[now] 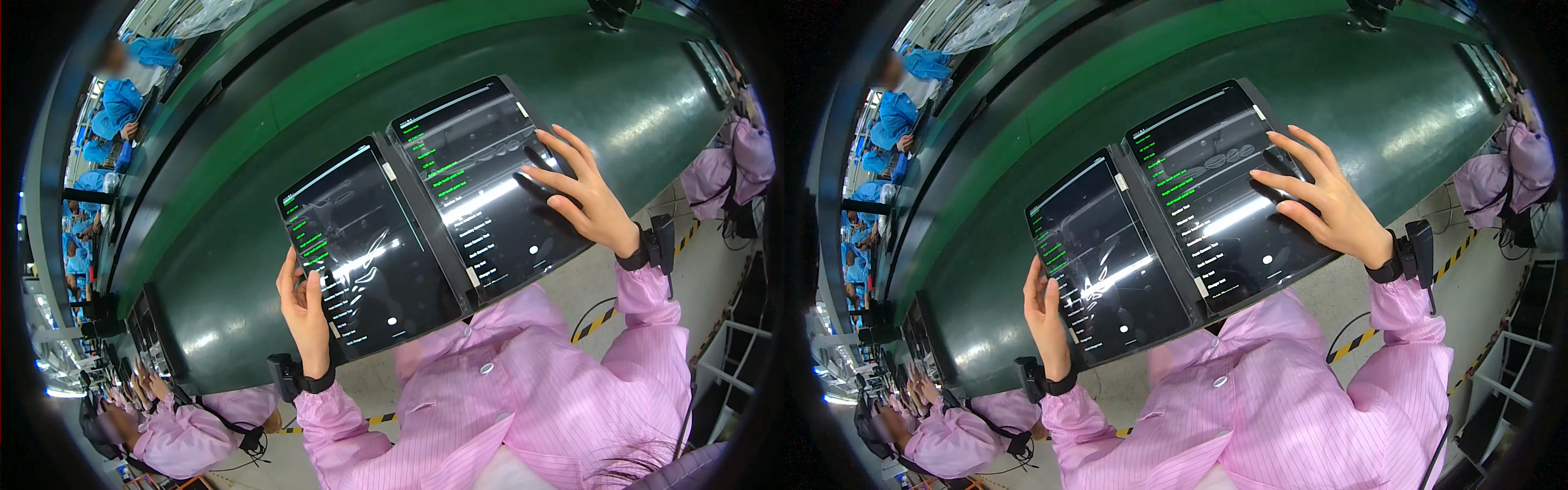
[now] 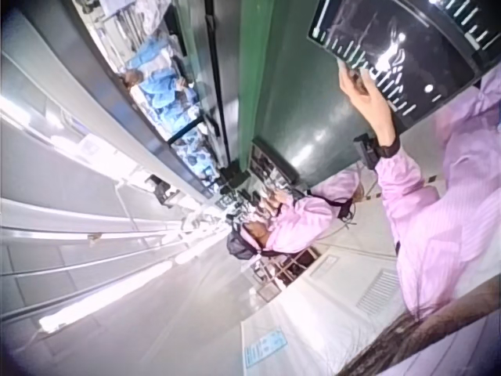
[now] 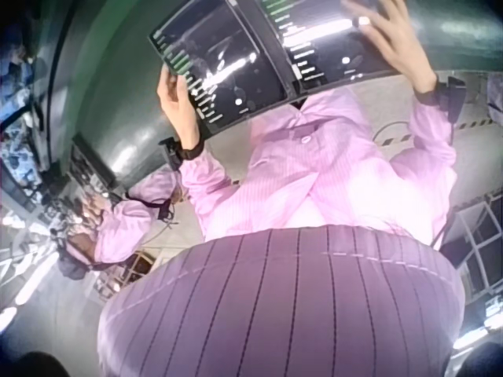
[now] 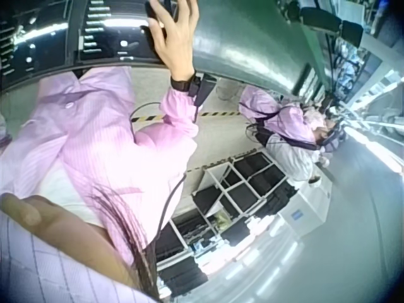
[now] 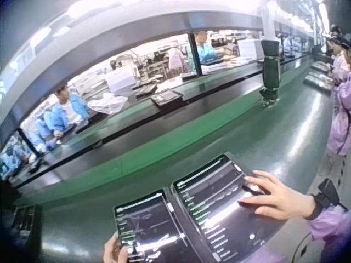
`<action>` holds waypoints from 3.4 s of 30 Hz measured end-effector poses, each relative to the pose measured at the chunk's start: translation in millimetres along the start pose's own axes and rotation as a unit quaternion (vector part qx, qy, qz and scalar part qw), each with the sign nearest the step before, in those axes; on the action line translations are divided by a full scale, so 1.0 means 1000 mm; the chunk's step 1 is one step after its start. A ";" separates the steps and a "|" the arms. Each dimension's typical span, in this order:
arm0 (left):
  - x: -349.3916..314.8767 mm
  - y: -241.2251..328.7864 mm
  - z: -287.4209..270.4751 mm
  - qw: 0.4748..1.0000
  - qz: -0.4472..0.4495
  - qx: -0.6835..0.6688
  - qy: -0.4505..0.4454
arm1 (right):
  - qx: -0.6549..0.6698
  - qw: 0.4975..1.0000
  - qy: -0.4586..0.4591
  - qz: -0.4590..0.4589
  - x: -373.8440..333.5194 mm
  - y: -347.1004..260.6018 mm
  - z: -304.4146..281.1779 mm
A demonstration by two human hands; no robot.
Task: The person tests dual-screen electronic devices by picking them up from a conveyor belt and tapping and swiping across the touchscreens to complete diagnostic test patterns by hand.
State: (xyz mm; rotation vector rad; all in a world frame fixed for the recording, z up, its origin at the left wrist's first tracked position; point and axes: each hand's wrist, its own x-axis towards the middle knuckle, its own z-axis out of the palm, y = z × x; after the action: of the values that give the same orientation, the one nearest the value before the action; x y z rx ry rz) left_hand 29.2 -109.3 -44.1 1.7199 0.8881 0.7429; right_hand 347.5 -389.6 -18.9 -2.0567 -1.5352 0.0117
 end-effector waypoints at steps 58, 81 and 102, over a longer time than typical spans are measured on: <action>0.000 0.007 0.006 1.000 -0.018 0.000 -0.010 | 0.160 0.970 0.015 0.183 0.009 0.022 0.020; 0.000 -0.001 0.006 0.997 0.011 0.072 -0.033 | 0.286 0.935 0.088 0.188 -0.003 0.009 0.002; 0.000 -0.005 0.005 0.997 0.011 0.067 -0.030 | 0.033 0.990 -0.039 -0.130 -0.026 -0.065 0.026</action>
State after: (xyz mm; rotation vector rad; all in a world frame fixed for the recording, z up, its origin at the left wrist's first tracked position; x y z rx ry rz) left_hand 32.6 -110.8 -50.7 1.8635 0.8954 0.6555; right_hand 272.5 -389.9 -20.0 -1.8107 -1.8154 0.0429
